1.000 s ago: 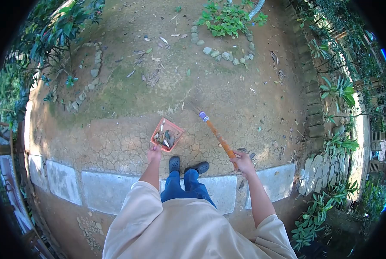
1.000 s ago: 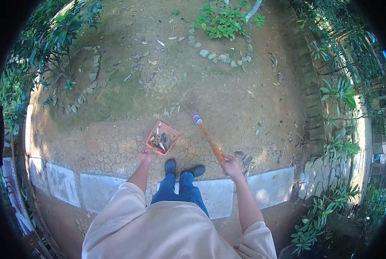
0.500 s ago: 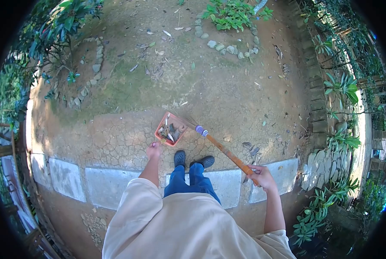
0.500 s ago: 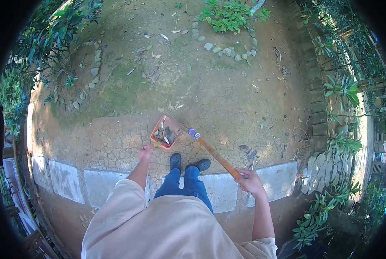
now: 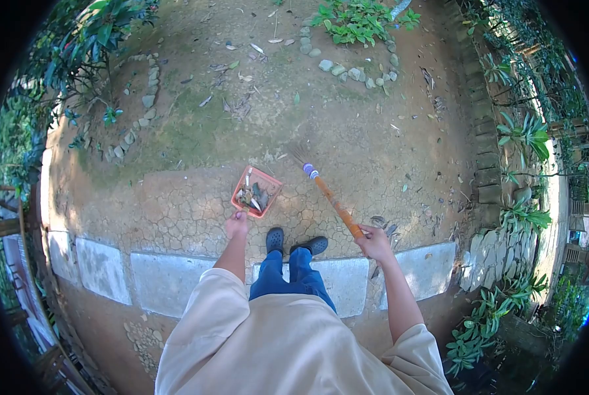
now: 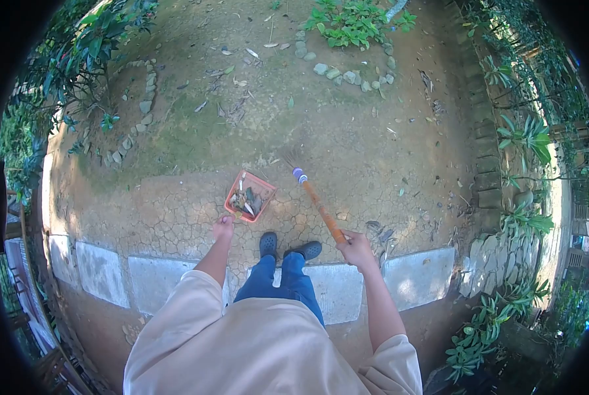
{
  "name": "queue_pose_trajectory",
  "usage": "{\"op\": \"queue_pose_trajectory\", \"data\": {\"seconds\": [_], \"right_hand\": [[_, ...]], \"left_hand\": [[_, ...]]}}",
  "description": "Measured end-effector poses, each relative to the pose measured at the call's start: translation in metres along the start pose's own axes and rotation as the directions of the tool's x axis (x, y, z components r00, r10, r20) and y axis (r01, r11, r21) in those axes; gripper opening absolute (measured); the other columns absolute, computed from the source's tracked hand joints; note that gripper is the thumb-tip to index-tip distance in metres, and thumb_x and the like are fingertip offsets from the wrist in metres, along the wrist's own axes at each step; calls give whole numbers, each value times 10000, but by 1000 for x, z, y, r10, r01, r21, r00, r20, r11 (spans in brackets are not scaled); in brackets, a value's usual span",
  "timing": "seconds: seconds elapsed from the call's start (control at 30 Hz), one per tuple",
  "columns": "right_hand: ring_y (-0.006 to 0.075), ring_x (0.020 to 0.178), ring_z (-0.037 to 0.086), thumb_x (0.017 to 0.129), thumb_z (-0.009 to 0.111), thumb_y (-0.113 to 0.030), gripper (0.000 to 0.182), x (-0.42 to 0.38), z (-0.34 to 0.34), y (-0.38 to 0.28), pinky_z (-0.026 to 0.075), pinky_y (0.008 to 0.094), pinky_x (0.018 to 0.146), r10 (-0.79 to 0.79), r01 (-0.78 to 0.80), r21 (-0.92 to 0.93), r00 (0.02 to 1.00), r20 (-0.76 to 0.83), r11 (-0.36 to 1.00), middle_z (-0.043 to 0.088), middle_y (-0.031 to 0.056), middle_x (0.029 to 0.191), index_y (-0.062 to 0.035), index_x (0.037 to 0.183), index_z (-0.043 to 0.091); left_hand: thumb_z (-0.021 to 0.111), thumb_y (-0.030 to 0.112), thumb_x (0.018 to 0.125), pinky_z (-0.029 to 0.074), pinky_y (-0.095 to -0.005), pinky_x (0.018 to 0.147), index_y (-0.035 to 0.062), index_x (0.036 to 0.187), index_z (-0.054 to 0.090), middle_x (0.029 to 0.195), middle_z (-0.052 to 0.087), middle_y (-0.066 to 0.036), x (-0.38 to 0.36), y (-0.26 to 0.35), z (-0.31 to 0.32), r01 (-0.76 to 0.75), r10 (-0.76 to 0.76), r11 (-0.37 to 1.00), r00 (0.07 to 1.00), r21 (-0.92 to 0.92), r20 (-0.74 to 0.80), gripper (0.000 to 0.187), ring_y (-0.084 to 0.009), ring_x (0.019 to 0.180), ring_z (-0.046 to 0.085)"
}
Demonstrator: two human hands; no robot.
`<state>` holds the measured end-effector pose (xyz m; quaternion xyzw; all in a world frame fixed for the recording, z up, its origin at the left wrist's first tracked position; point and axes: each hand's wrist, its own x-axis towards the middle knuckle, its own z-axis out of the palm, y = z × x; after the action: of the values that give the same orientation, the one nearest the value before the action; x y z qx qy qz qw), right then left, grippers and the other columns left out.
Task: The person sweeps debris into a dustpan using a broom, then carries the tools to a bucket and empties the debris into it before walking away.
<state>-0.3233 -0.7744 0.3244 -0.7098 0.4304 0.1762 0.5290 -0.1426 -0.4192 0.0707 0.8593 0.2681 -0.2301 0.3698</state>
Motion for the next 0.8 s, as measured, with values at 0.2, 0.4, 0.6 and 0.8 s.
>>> {"op": "queue_pose_trajectory", "data": {"seconds": [0.2, 0.4, 0.6, 0.8], "right_hand": [[93, 460, 495, 778, 713, -10, 561, -58, -37, -7, 368, 264, 409, 122, -120, -26, 987, 104, 992, 672, 78, 727, 65, 1320, 585], [86, 446, 482, 764, 739, 5, 587, -95, -50, 18, 362, 255, 409, 134, -138, 80, 989, 57, 987, 693, 86, 742, 80, 1323, 573], [104, 468, 508, 773, 715, -3, 612, -106, -46, 44, 395, 261, 415, 125, -110, 229, 991, -54, 967, 717, 126, 815, 79, 1354, 541], [117, 468, 514, 776, 691, -3, 590, -103, -40, 57, 380, 271, 406, 145, -92, 295, 976, -164, 951, 681, 101, 769, 80, 1342, 549]], "left_hand": [[621, 461, 850, 533, -422, 850, 261, 1171, 734, 1026, 731, -134, 10, -13, 14, -50, 51, 998, 998, 32, -36, 394, -323, 968, 695], [639, 463, 829, 524, -440, 796, 209, 1091, 748, 939, 724, -146, -7, -10, 9, -114, 115, 993, 993, 33, -22, 381, -330, 882, 692], [644, 466, 819, 521, -440, 777, 202, 1036, 757, 905, 718, -150, -28, -8, 13, -158, 160, 987, 984, 30, -79, 359, -342, 854, 683], [627, 470, 825, 522, -455, 792, 220, 1033, 762, 946, 721, -158, -40, 20, 10, -131, 139, 966, 990, 225, -19, 352, -352, 907, 686]]}}
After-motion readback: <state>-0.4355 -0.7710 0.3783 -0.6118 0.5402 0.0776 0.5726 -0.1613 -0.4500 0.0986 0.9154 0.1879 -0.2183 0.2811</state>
